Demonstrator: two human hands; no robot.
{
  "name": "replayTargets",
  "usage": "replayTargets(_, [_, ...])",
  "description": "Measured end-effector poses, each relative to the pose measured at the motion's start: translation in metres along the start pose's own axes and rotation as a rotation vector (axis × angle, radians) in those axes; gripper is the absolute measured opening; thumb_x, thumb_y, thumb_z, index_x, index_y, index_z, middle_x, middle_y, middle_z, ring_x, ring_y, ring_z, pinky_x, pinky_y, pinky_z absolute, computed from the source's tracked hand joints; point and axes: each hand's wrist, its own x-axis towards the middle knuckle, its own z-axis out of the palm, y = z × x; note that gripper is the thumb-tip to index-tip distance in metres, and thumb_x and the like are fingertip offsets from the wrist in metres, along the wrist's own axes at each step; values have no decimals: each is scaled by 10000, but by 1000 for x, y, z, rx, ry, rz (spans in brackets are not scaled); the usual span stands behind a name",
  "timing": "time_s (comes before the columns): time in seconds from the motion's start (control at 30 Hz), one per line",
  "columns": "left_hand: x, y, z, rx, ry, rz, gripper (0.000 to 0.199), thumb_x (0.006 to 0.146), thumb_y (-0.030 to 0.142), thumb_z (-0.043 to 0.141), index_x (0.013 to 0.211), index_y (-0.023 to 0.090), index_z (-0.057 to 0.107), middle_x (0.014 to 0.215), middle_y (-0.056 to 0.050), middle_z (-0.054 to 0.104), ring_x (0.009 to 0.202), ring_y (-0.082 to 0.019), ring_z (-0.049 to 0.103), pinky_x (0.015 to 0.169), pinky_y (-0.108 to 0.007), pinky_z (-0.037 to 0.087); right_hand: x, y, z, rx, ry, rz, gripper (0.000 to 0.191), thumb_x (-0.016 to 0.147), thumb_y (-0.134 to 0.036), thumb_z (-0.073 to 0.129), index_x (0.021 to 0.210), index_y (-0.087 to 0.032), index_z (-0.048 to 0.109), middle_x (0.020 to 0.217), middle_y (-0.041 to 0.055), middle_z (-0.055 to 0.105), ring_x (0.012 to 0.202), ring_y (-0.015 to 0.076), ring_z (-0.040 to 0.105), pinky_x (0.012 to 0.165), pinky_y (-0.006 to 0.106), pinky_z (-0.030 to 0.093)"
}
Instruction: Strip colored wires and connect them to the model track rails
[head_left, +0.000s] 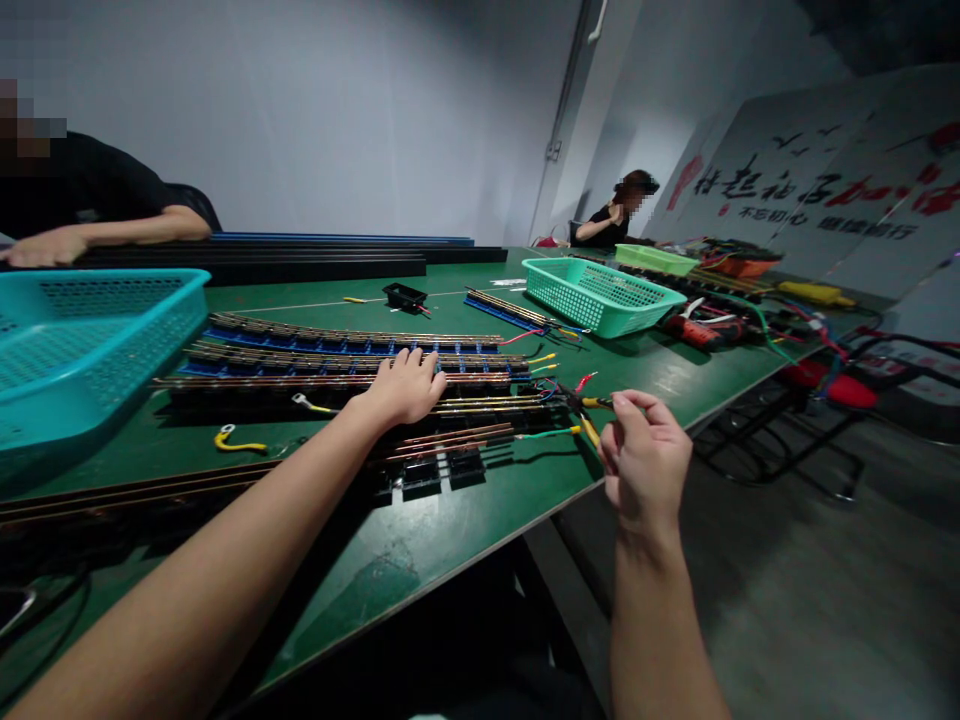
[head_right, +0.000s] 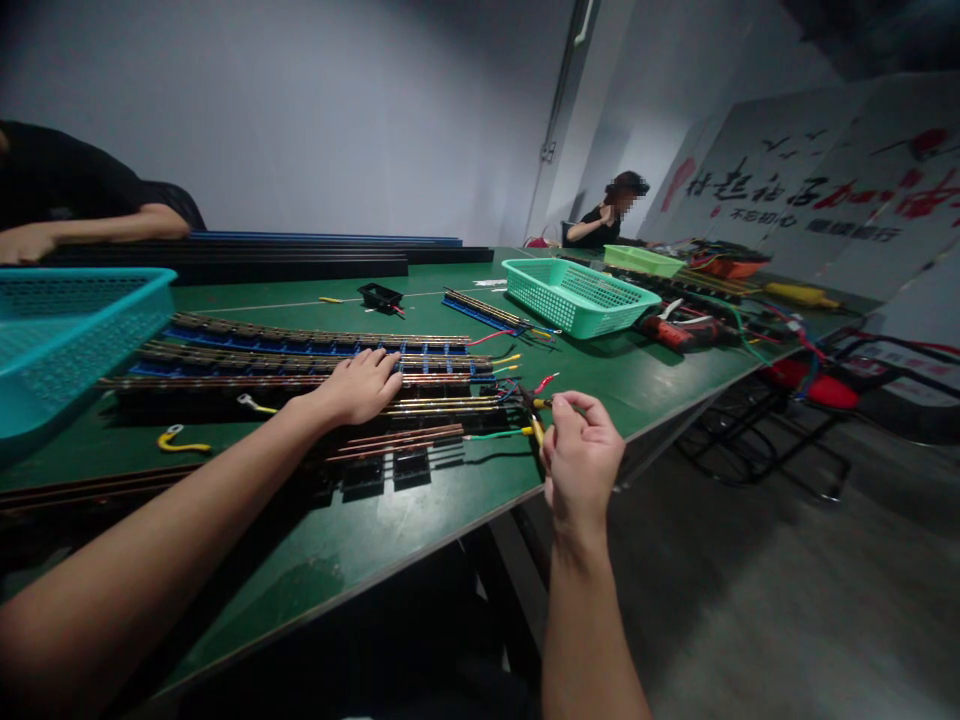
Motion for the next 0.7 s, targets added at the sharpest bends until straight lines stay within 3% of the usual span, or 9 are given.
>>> replayTargets(0.23, [-2, 1, -2, 0, -8, -5, 659, 1003, 425, 156, 1550, 97, 323, 1597, -201, 351, 1473, -363, 320, 1140, -536, 323, 2, 1, -3, 57, 51, 16, 322, 647, -372, 823, 760, -194, 580, 360, -145, 376, 265, 34, 265, 262, 142, 208])
replayTargets(0.4, [0, -2, 1, -3, 8, 8, 666, 1001, 434, 157, 1550, 98, 327, 1596, -198, 356, 1467, -359, 328, 1134, -531, 328, -11, -1, -2, -119, 39, -176, 300, 727, -415, 798, 755, -151, 660, 458, -81, 491, 349, 53, 415, 327, 168, 306])
replayTargets(0.57, [3, -3, 3, -2, -6, 6, 679, 1003, 450, 148, 1567, 101, 296, 1607, -198, 336, 1486, -364, 295, 1150, -534, 306, -40, -23, -2, -248, 78, -372, 241, 795, -383, 769, 768, -153, 706, 493, -54, 536, 368, 65, 442, 357, 200, 337])
replayTargets(0.7, [4, -3, 3, -9, -23, -7, 682, 1004, 453, 150, 1575, 106, 284, 1620, -199, 311, 1498, -368, 273, 1159, -541, 293, -59, -47, -8, -173, 51, -291, 181, 793, -326, 788, 771, -157, 725, 472, -55, 519, 345, 59, 420, 330, 193, 299])
